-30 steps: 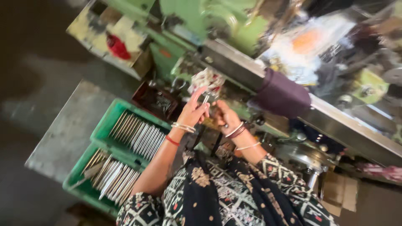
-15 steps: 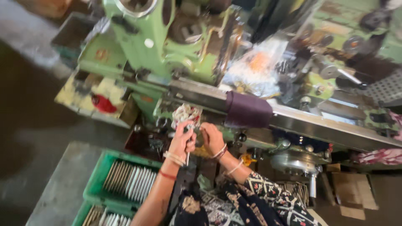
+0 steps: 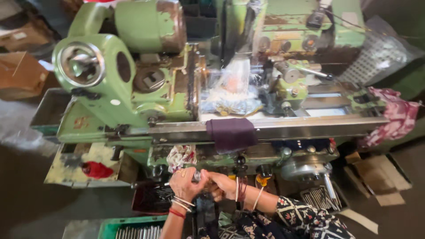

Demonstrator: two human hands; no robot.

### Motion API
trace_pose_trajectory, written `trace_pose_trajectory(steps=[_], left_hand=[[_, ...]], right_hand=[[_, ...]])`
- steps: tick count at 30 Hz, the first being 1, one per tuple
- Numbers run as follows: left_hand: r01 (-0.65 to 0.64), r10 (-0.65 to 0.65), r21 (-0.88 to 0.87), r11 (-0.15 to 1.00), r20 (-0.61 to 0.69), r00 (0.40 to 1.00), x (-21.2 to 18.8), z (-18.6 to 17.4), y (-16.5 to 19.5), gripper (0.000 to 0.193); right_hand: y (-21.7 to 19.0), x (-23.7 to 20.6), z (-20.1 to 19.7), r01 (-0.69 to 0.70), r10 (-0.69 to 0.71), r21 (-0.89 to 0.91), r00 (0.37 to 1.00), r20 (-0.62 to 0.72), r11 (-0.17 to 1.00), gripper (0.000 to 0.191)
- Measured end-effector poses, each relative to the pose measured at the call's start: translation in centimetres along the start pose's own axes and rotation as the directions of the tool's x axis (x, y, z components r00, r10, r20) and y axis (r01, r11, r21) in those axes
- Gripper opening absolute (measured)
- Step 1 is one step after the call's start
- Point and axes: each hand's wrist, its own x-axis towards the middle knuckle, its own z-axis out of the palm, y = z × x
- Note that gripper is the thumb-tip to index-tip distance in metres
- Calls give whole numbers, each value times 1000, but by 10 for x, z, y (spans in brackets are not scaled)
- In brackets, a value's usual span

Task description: The person repeatedly picks metal rods from a green bin, inserts them into a lathe chuck, operates the machine to machine the rod, removes the finished piece, and places it back into the bin. The cycle continues with multiple rods.

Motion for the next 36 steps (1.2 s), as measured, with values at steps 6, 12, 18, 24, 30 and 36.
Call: trace_pose_trajectory(steps=[6, 12, 18, 24, 30, 36], left_hand=[[-300, 372, -288, 909, 239, 897, 11, 2, 39, 27], [-270, 336, -243, 932, 294, 895, 25, 22, 52, 42], [176, -150, -57, 983, 307, 940, 45, 33, 39, 49], [161, -155, -59, 985, 92, 984, 89, 50, 49, 43], [-309, 331, 133, 942, -209, 920, 231, 134, 54, 32], [706, -403, -656, -268, 742, 536, 367, 328, 40, 49]], right_hand=[[18, -36, -46, -357, 398, -184, 865, 306, 916, 51], [19, -22, -78, -36, 29, 285, 999, 30, 958, 58], [-12, -67, -131, 327, -243, 196, 901, -359, 924, 26], [-87, -183, -195, 511, -851, -719, 477, -219, 472, 19], [-238, -262, -281, 158, -995, -984, 80, -66, 78, 15], [-355, -284, -330, 50, -921, -954, -254, -297, 294, 18]])
